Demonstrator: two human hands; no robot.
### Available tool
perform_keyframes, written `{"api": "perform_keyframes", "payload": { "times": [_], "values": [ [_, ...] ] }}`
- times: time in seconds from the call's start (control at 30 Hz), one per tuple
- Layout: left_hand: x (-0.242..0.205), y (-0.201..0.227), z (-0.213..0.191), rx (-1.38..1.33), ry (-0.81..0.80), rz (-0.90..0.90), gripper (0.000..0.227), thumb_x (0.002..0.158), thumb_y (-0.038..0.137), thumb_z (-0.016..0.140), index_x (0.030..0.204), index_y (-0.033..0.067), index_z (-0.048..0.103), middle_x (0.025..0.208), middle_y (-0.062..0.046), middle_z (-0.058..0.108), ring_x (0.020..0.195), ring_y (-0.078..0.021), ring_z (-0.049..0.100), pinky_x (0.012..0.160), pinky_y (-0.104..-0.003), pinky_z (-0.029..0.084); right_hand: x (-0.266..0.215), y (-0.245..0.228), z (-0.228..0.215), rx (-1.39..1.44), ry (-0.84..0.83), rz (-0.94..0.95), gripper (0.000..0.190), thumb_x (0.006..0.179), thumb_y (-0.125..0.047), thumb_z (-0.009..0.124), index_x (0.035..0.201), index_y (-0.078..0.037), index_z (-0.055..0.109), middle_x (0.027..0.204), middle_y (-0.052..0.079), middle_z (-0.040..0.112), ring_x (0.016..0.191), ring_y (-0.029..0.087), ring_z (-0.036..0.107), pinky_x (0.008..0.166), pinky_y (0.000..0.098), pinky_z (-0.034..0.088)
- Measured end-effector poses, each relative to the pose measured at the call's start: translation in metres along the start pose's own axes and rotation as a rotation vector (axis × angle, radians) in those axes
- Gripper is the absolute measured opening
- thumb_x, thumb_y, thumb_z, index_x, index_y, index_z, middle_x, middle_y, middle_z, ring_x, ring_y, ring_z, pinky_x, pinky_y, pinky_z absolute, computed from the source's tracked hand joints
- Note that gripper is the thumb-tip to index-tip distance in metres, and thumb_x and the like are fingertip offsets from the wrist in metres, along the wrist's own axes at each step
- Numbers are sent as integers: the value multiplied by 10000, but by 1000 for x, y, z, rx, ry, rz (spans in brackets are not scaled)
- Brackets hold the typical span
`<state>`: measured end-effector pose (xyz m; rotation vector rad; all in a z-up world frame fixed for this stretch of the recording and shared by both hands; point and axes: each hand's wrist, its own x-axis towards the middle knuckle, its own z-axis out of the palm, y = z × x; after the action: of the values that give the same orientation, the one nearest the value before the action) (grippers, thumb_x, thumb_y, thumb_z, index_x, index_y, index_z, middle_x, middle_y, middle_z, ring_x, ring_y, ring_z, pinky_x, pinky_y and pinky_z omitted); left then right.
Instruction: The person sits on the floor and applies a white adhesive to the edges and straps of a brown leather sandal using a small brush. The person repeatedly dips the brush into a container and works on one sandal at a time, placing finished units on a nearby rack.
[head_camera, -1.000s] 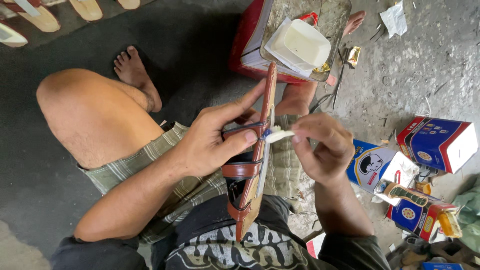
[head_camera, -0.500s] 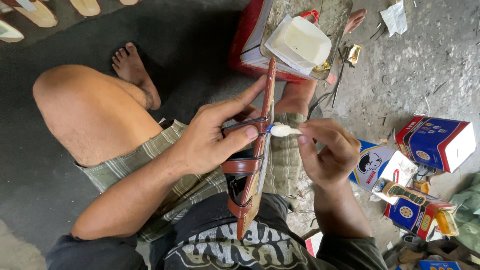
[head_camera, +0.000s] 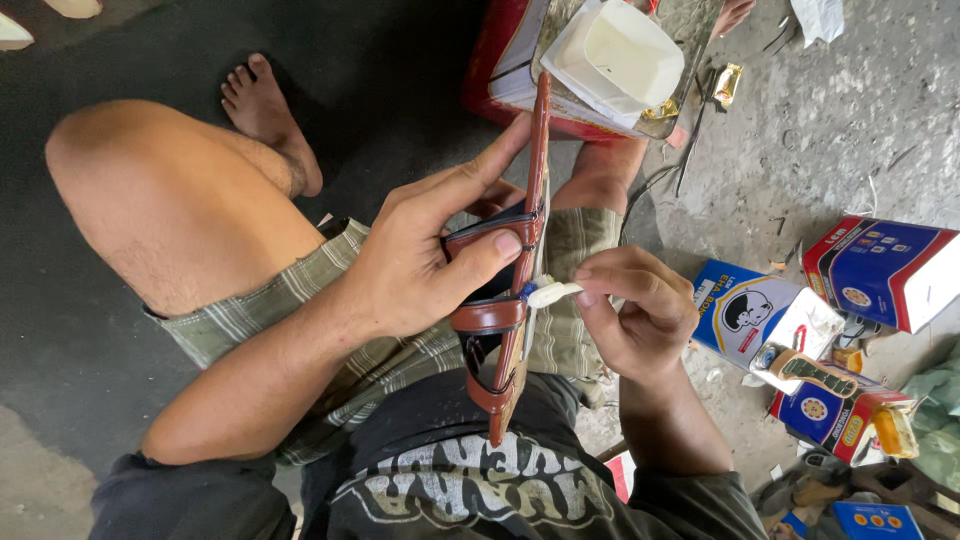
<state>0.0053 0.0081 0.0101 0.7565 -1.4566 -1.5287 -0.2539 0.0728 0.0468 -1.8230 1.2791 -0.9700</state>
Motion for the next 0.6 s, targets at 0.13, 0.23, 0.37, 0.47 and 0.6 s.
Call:
{"api": "perform_keyframes", "payload": {
  "times": [0.13,0.23,0.37,0.47,0.6],
  "values": [
    [3,-6,2,-249,-30,-115,745,1081,301,612,1674,27,253,1308,-146,660,1178,-200,662,1076,-344,556,-5,10,-18,637,-47,169,161,898,-103,681,993,25,697,890,145,729,663,151,678,576,271,555],
    [16,-17,6,-507,25,-189,700,1051,378,560,1576,-16,316,1417,-149,580,1320,-225,573,1170,-385,451,14,29,-35,644,260,115,118,960,-134,731,1037,-47,710,883,40,648,699,170,661,593,272,537],
    [11,-20,6,-1127,-77,-384,769,1079,428,596,1629,-1,271,1377,-202,589,1287,-350,617,1133,-517,496,79,97,-70,-514,200,105,159,1034,-116,688,1181,-62,717,1065,135,715,988,290,726,845,388,574],
    [13,-21,3,-1141,-125,-400,816,1040,443,632,1631,26,256,1460,-171,554,1371,-336,563,1182,-508,453,111,147,-70,-1042,72,164,117,920,-207,723,1022,-163,762,868,107,732,769,338,710,659,473,524],
    [13,-17,4,-1047,-164,-395,907,969,432,714,1644,69,228,1480,-161,520,1394,-333,534,1187,-512,442,131,166,-61,-1227,-95,137,104,939,-251,675,973,-176,739,856,113,713,739,354,683,655,483,511]
  ]
}}
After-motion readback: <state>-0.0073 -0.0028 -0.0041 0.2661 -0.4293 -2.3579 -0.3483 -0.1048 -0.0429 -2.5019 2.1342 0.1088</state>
